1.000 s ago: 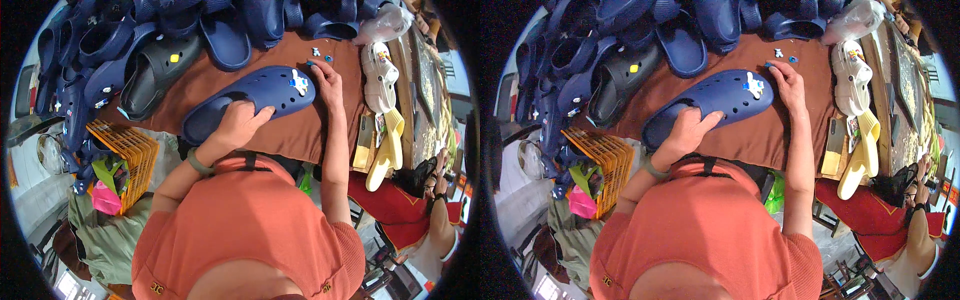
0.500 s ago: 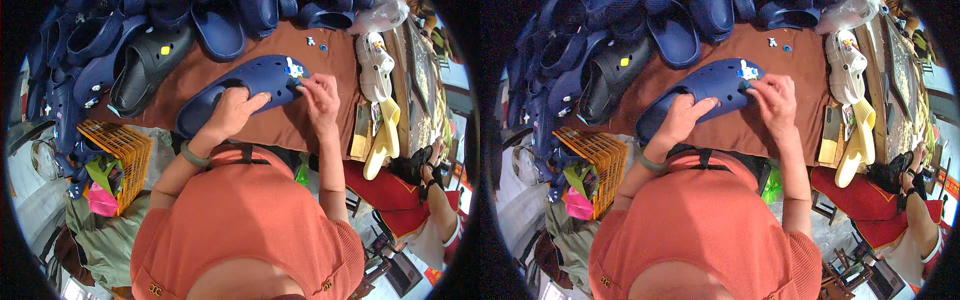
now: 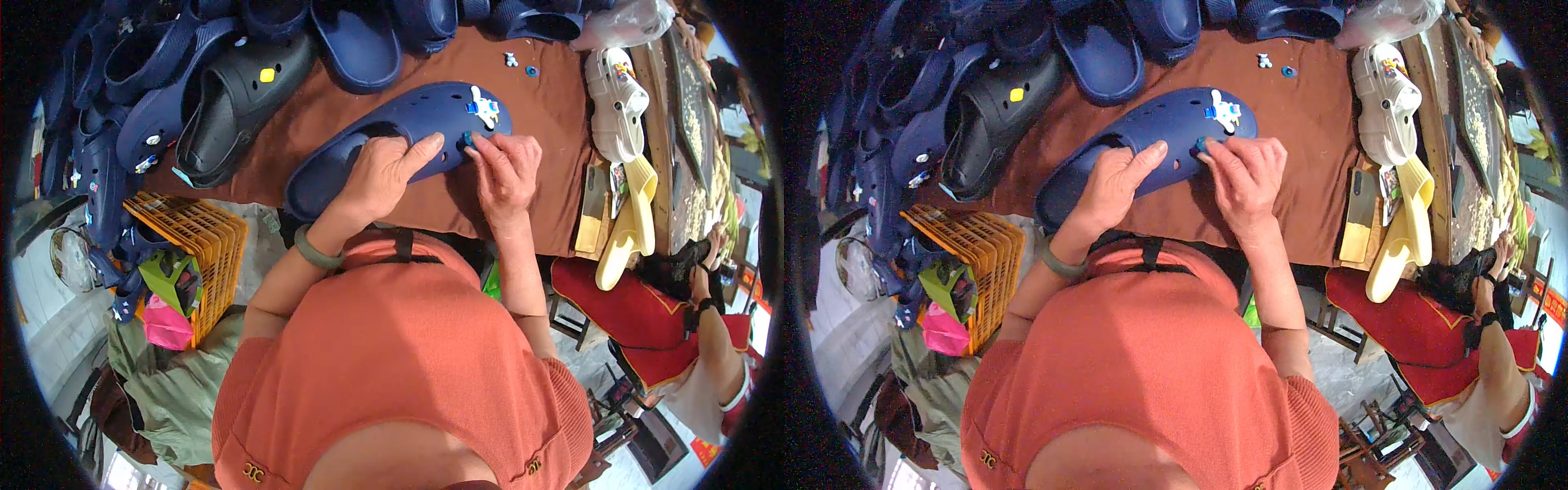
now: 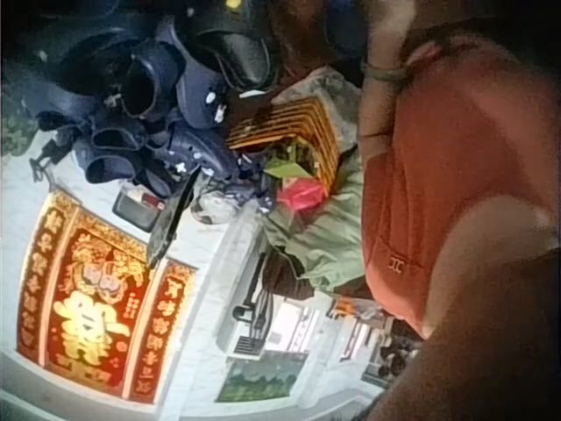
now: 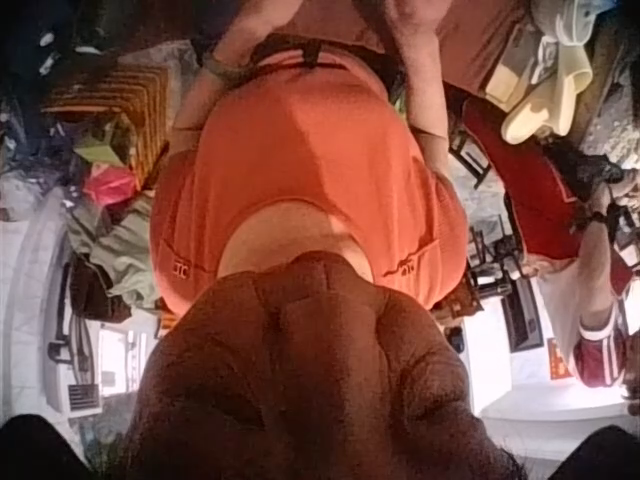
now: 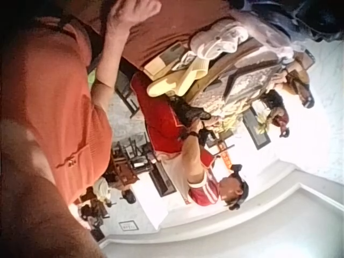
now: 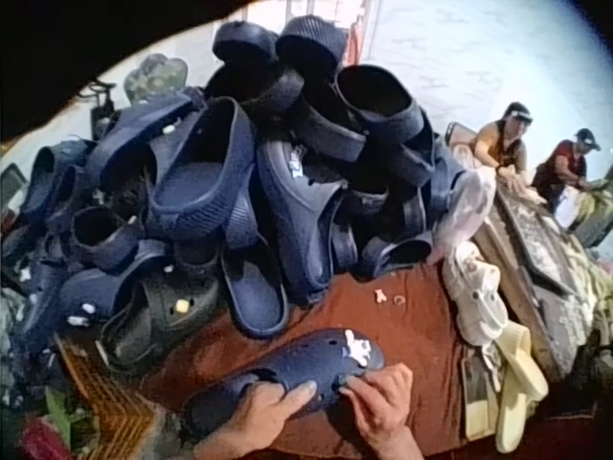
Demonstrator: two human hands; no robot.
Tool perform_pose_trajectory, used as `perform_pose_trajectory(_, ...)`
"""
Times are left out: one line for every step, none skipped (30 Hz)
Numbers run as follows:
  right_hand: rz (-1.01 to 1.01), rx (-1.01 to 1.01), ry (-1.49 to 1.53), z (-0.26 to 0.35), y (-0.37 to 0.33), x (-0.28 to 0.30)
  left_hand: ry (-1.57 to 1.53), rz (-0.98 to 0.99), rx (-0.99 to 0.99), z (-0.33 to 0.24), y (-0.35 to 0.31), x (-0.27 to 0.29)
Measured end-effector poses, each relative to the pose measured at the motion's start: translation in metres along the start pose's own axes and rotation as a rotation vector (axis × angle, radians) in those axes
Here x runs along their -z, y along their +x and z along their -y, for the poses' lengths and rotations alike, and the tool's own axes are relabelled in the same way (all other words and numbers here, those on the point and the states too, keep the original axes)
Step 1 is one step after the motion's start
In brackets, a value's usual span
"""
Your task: Attaching decorative charms to rubber clog shoes.
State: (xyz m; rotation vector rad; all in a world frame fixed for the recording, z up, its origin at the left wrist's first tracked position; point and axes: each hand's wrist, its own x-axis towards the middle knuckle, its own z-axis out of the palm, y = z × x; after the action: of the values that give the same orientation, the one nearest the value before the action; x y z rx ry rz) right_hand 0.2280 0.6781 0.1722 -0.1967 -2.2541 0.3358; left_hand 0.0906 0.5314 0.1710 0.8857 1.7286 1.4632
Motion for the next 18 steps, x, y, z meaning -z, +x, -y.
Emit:
perform_pose_trajectory(0.008,-0.023,-0.053,-0.003,0.000,0.002,0.000,-0.001,0.001,-0.001,-0.001,0.000)
perform_pose_trajectory(0.015,-0.049,-0.110,-0.005,-0.001,0.003,-0.006,-0.025,-0.020,-0.006,-0.001,-0.002)
perform_pose_trajectory(-0.017,-0.053,-0.094,-0.010,-0.004,0.002,-0.012,-0.050,-0.043,-0.009,-0.001,-0.003)
perform_pose_trajectory(-0.018,-0.054,-0.097,-0.009,-0.005,0.002,-0.013,-0.047,-0.044,-0.011,-0.002,-0.002)
perform_pose_trajectory(-0.016,-0.031,-0.075,-0.008,-0.004,0.002,0.015,-0.022,0.000,-0.012,-0.001,0.000)
perform_pose_trajectory(-0.014,-0.007,-0.053,-0.006,-0.004,0.001,0.043,0.003,0.043,-0.013,-0.002,0.002)
perform_pose_trajectory(-0.004,0.027,-0.040,-0.003,-0.005,0.001,0.044,0.005,0.038,-0.011,-0.003,0.002)
perform_pose_trajectory(-0.011,0.054,-0.020,0.003,-0.002,0.001,0.030,0.001,0.046,-0.008,-0.004,0.001)
perform_pose_trajectory(-0.001,0.052,-0.022,0.007,-0.003,0.000,0.015,-0.003,0.053,-0.006,-0.004,-0.001)
perform_pose_trajectory(0.009,0.050,-0.024,0.010,-0.005,-0.002,0.013,0.004,0.046,-0.007,-0.003,-0.003)
perform_pose_trajectory(-0.015,0.040,-0.016,0.012,-0.006,-0.005,-0.036,-0.041,0.022,-0.007,-0.004,-0.005)
perform_pose_trajectory(-0.017,0.041,-0.019,0.011,-0.006,-0.005,-0.085,-0.086,-0.001,-0.006,-0.004,-0.007)
perform_pose_trajectory(-0.007,0.041,-0.019,0.011,-0.006,-0.004,-0.085,-0.084,-0.002,-0.002,-0.002,-0.006)
perform_pose_trajectory(0.007,0.037,-0.017,0.013,-0.008,-0.004,-0.022,-0.058,0.032,0.003,-0.002,-0.002)
perform_pose_trajectory(0.010,0.032,-0.015,0.013,-0.009,-0.003,0.042,-0.033,0.068,0.005,-0.003,0.000)
perform_pose_trajectory(-0.025,-0.055,0.043,0.012,-0.008,-0.002,0.041,-0.032,0.075,0.004,-0.002,0.001)
perform_pose_trajectory(-0.057,-0.144,0.105,0.012,-0.010,-0.001,0.055,-0.036,0.102,-0.007,-0.002,0.003)
perform_pose_trajectory(-0.094,-0.204,0.122,0.013,-0.011,-0.002,0.069,-0.041,0.128,-0.015,-0.002,0.004)
